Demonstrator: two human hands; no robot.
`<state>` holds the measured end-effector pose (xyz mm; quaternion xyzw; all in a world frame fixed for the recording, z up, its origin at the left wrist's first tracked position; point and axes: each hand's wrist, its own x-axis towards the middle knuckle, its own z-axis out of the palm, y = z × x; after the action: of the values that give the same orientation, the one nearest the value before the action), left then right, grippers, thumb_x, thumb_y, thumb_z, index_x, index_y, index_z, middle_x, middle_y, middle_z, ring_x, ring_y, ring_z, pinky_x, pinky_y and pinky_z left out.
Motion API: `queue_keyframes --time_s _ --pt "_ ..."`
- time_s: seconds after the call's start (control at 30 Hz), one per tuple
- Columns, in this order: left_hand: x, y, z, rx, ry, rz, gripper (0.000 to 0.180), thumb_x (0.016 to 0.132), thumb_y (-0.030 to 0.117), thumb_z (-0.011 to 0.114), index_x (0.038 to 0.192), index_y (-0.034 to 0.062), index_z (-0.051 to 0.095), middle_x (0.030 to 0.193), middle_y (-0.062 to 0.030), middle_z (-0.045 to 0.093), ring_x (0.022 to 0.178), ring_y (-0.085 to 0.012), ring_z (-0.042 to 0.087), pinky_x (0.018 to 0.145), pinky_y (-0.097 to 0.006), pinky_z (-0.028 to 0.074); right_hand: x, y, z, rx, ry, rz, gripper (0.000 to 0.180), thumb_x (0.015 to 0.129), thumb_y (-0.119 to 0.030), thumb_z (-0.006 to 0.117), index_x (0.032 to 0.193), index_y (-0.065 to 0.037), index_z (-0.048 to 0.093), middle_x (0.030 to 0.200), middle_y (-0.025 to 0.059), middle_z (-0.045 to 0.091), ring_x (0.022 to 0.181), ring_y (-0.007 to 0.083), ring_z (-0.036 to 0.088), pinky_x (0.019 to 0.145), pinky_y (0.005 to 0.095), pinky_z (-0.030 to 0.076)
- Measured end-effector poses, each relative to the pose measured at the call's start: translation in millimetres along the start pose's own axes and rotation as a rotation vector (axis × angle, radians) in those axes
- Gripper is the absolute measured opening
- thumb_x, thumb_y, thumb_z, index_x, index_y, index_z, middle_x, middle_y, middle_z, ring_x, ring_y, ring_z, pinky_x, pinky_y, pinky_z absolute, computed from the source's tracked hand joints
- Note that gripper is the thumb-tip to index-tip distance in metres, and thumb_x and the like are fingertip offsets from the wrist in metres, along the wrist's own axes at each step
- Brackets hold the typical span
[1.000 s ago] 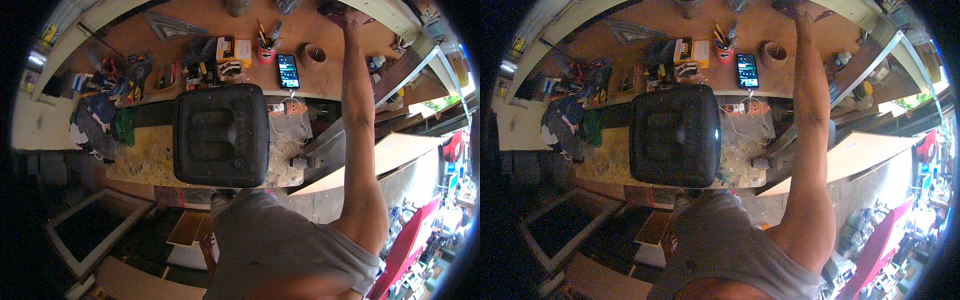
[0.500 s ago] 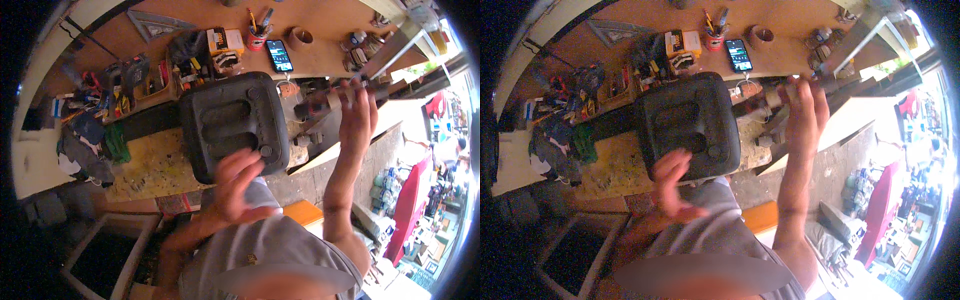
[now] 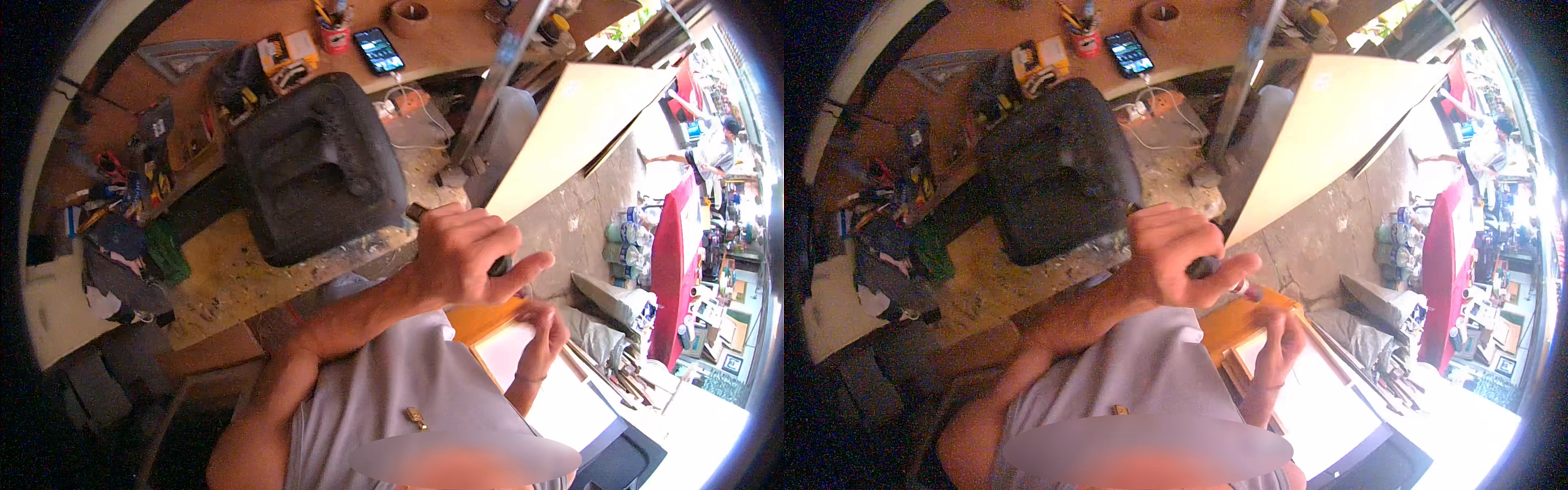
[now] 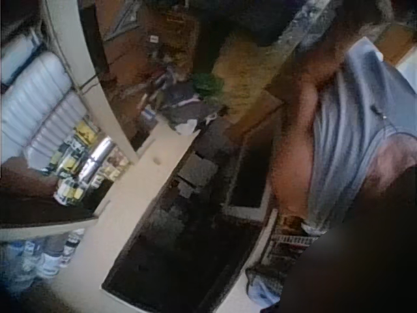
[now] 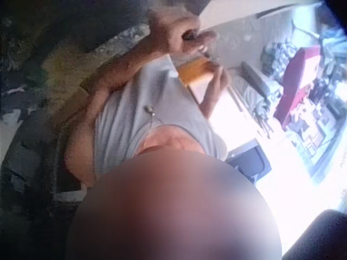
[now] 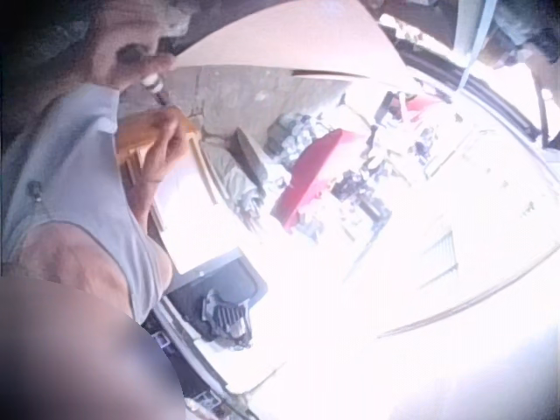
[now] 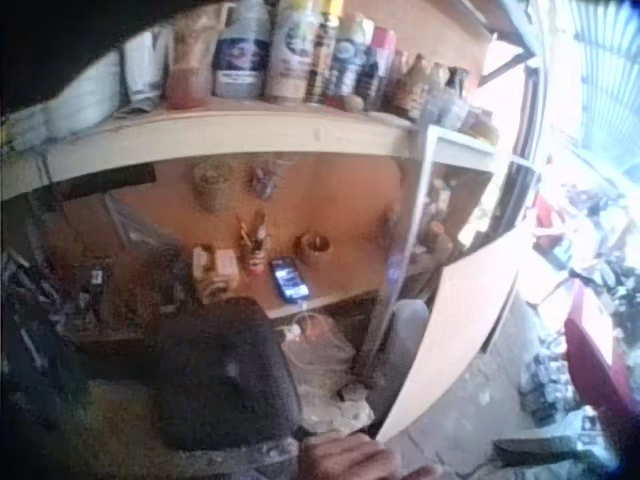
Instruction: The person removes a framed print from a workbench, retrieves a utility knife, and cuts a piece of cardboard to size. They then apply tape to the cardboard edges and place the cardboard into the frame backing.
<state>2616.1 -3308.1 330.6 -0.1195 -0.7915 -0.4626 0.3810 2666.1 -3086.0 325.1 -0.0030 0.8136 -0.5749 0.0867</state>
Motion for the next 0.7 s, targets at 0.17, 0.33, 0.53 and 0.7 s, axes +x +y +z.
queue_keyframes --time_s 0.17,0.33,0.53,0.7 --pt "-7 16 105 -0.06 -0.256 0.157 0.039 0.08 0.038 0.07 0.055 0.0145 0.053 0.048 -0.0016 0.051 0.045 -0.0203 0.057 0.043 -0.033 0.037 44 65 -49 0.007 -0.308 -0.002 0.047 0.1 -0.04 0.039 0.112 0.003 0.056 0.101 0.0095 0.057 0.094 0.0186 0.053 0.083 0.0325 0.043" --pt "3 18 189 -0.064 -0.424 0.304 0.039 0.08 0.04 0.068 0.054 0.0145 0.053 0.049 -0.0002 0.051 0.046 -0.0195 0.054 0.045 -0.034 0.035 66 128 -75 0.303 -0.11 -0.035 0.051 0.096 -0.046 0.044 0.106 0.002 0.057 0.087 0.0088 0.061 0.07 0.0172 0.059 0.059 0.0281 0.047" --pt "9 88 256 -0.168 -0.429 0.519 0.031 0.078 0.035 0.069 0.062 0.0155 0.053 0.064 0.0028 0.048 0.063 -0.0154 0.053 0.067 -0.035 0.049 79 142 -134 0.456 0.088 -0.261 0.047 0.092 -0.045 0.052 0.091 0.002 0.057 0.075 0.0077 0.059 0.06 0.0163 0.056 0.052 0.0274 0.044" --pt "9 121 275 -0.058 -0.435 0.639 0.037 0.082 0.046 0.063 0.07 0.0107 0.058 0.086 -0.003 0.058 0.094 -0.0203 0.056 0.094 -0.047 0.048 94 134 -168 0.437 0.042 -0.354 0.043 0.089 -0.042 0.058 0.081 0.0 0.056 0.068 0.0063 0.055 0.055 0.016 0.054 0.05 0.0272 0.041"
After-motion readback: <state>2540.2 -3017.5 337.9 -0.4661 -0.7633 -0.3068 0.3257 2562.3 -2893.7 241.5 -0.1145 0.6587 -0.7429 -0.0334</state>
